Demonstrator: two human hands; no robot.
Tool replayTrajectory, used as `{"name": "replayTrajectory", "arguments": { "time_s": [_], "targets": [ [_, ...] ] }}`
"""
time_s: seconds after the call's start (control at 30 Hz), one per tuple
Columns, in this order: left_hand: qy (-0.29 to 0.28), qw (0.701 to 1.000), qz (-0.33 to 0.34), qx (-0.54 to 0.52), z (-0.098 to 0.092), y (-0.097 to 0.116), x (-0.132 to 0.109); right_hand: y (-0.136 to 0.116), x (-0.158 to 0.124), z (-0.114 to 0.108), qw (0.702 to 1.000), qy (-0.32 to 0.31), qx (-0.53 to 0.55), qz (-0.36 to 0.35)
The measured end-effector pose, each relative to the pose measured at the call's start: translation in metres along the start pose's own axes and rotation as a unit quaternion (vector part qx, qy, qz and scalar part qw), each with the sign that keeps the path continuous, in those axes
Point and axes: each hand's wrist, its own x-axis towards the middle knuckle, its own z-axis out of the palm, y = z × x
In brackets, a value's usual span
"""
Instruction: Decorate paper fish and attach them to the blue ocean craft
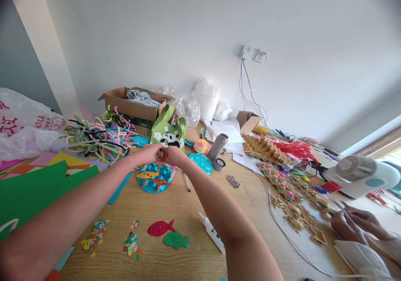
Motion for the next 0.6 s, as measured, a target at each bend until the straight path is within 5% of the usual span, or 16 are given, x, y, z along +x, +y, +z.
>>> {"name": "replayTrajectory", "arguments": {
  "time_s": [0.6],
  "targets": [
    [0.020,0.999,-0.006,0.025,0.0087,-0.0011,0.0039,0.0013,0.0008,0.0013,1.000,-0.016,-0.004,-0.008]
  ]
}}
